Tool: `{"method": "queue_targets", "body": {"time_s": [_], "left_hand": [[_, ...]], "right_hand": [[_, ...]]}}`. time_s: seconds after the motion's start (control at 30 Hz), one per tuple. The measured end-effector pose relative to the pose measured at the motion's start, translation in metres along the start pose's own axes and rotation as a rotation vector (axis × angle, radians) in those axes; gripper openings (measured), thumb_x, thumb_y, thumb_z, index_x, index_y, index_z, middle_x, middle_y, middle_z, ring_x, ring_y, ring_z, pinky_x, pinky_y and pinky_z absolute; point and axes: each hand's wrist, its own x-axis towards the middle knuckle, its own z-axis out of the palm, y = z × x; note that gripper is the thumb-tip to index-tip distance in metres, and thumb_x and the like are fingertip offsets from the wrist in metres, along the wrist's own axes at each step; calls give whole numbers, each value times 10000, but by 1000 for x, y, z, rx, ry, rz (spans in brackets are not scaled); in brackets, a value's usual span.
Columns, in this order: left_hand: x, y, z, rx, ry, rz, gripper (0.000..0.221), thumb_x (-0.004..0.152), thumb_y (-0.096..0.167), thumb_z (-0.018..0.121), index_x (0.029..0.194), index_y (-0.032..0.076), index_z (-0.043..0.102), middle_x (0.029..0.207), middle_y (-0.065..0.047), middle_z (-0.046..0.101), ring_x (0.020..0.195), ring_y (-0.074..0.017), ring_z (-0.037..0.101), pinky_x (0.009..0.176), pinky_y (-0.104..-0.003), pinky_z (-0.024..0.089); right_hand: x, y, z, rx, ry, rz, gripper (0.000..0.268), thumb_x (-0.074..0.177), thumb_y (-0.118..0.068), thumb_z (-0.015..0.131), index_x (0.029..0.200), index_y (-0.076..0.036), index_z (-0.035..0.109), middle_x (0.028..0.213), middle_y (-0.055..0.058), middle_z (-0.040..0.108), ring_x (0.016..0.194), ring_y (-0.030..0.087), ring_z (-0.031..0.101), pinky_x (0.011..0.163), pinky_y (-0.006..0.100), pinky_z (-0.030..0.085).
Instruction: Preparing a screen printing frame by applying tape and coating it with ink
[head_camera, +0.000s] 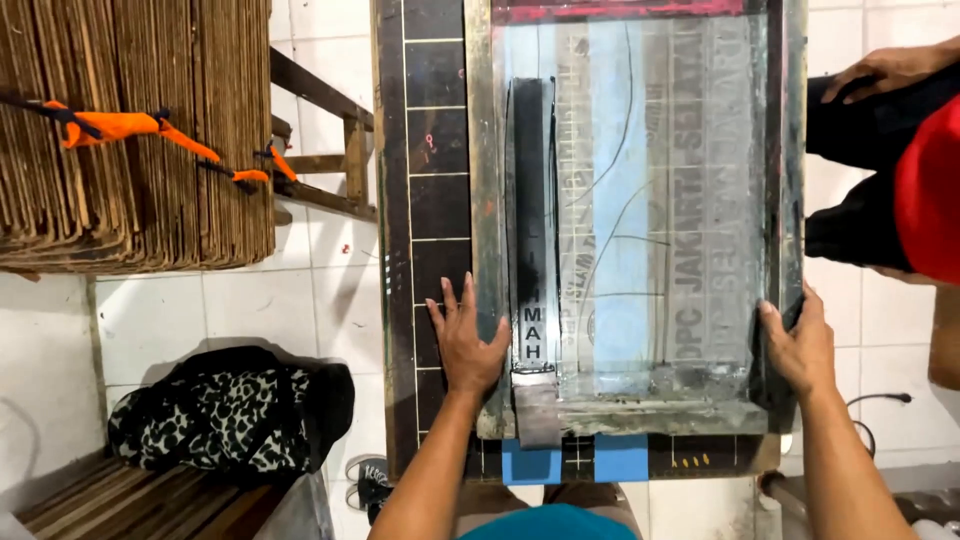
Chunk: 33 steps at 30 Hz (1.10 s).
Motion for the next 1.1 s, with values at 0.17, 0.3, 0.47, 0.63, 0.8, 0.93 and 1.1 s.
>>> {"method": "queue_targets", "body": {"time_s": [0.17, 0.3, 0.47, 0.63, 0.8, 0.93, 1.1], "left_hand": [[-1, -4, 2, -32, 23, -13, 787, 882, 254, 715, 1566, 30, 398, 1597, -112, 479, 1576, -364, 255, 1278, -633, 72], [-1, -4, -2, -75, 19, -22, 784, 879, 243, 705, 1569, 38, 396, 1601, -147, 463, 1576, -355, 250, 1280, -636, 61], [-2, 0, -5, -112, 18, -32, 781, 886, 223, 691, 1581, 52, 377, 1610, -159, 447, 1578, -362, 243, 1283, -627, 67], [-7, 17, -9, -94, 54, 29, 789, 885, 228, 697, 1576, 25, 373, 1612, -198, 443, 1561, -391, 312, 1222, -532, 336], [-8, 71, -24, -113, 52, 38, 805, 908, 217, 682, 1597, 19, 314, 1551, -245, 488, 1328, -364, 529, 1020, -503, 461], [-24, 97, -8, -77, 104, 114, 887, 826, 119, 730, 1596, -1, 309, 1579, -208, 497, 1126, -349, 754, 824, -427, 581], [-36, 137, 18, -237, 91, 140, 914, 837, -4, 753, 1599, -22, 249, 1555, -266, 492, 1253, -415, 681, 971, -444, 610]], "right_hand": [[-6, 18, -1, 31, 84, 87, 524, 1015, -317, 623, 1440, -21, 546, 794, 205, 567, 622, 308, 470, 676, 458, 416], [-15, 12, -8, 51, 171, -20, 508, 1018, -275, 634, 1424, 26, 579, 1096, 250, 656, 800, 368, 563, 814, 467, 443], [-22, 5, -11, 125, 181, -3, 464, 1022, -248, 642, 1412, 1, 602, 1051, 150, 630, 652, 231, 431, 708, 379, 418], [-19, 32, -7, 247, 209, -75, 426, 1047, -151, 631, 1425, 35, 571, 1187, 164, 589, 925, 232, 497, 791, 361, 422], [-4, 98, -9, 206, 283, -187, 416, 1069, -88, 691, 1430, 93, 589, 1223, 224, 612, 1028, 291, 561, 927, 396, 448], [3, 157, -29, 72, 341, -188, 396, 1102, -78, 759, 1426, 118, 646, 1224, 250, 603, 1028, 326, 561, 909, 438, 463], [-14, 199, -67, 163, 184, 389, 548, 1245, -547, 570, 1261, 1, 550, 1155, 213, 532, 1043, 363, 494, 871, 489, 386]]}}
